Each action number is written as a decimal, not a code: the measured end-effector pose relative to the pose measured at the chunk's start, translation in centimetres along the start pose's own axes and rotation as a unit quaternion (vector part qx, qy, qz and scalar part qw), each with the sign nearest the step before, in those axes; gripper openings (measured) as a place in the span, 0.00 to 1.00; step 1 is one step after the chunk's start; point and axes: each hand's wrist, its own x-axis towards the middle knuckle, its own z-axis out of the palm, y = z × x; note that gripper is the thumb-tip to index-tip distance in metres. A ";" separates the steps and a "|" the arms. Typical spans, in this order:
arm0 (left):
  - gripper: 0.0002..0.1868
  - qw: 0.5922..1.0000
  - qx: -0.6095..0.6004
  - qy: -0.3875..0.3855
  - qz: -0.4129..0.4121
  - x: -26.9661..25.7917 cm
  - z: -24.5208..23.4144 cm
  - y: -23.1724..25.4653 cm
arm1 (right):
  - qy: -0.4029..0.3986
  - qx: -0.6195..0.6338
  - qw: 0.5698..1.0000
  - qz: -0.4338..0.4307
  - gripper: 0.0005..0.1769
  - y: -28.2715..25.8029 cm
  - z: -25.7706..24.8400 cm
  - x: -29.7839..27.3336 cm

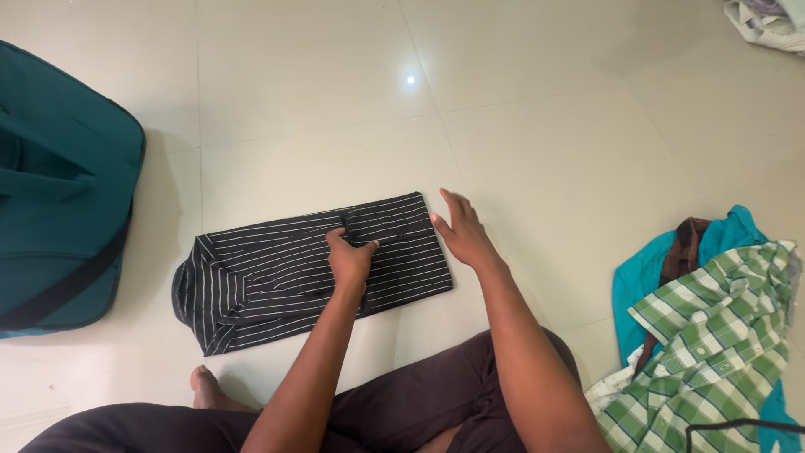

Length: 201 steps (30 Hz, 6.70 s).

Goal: The person folds a black and white striped long-sleeved shirt by hand on the floor and places it into a blue bag.

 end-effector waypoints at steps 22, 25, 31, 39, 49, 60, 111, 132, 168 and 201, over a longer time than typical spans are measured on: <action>0.40 0.982 -0.173 -0.041 -0.057 -0.1 1.4 -1.1 | 0.025 -0.219 0.974 -0.060 0.38 -1.8 8.2 1.7; 0.40 0.998 -0.058 -0.032 0.005 -0.5 1.0 -0.1 | -0.006 -0.245 0.969 -0.039 0.38 -1.3 8.9 2.0; 0.46 0.990 -0.064 -0.120 0.040 0.4 -0.5 -0.2 | 0.012 -0.226 0.972 -0.057 0.38 -0.2 9.4 2.1; 0.36 0.960 -0.208 -0.187 0.032 1.1 -1.6 -1.2 | 0.011 -0.207 0.977 -0.041 0.39 -1.8 8.1 1.9; 0.34 0.947 -0.248 -0.205 -0.009 1.4 -2.3 -1.2 | 0.010 -0.264 0.962 -0.067 0.38 -2.4 9.3 0.3; 0.30 0.986 -0.163 -0.021 0.017 1.6 -3.3 -0.9 | 0.019 -0.257 0.964 -0.067 0.38 -2.0 9.4 0.3; 0.18 0.982 0.101 -0.117 0.105 8.8 -0.3 0.0 | -0.019 0.066 0.997 0.016 0.07 2.1 3.7 6.1; 0.21 0.987 0.047 -0.101 0.116 6.8 -1.8 0.5 | 0.014 0.152 0.988 0.012 0.14 1.9 3.1 5.9; 0.18 0.978 -0.136 -0.138 -0.074 -0.3 -0.2 -5.4 | -0.142 -0.140 0.975 0.102 0.45 -2.2 3.4 -7.0; 0.25 0.914 -0.289 -0.252 -0.129 3.0 -1.5 -2.4 | 0.109 0.061 0.991 0.046 0.14 0.7 -1.2 -2.6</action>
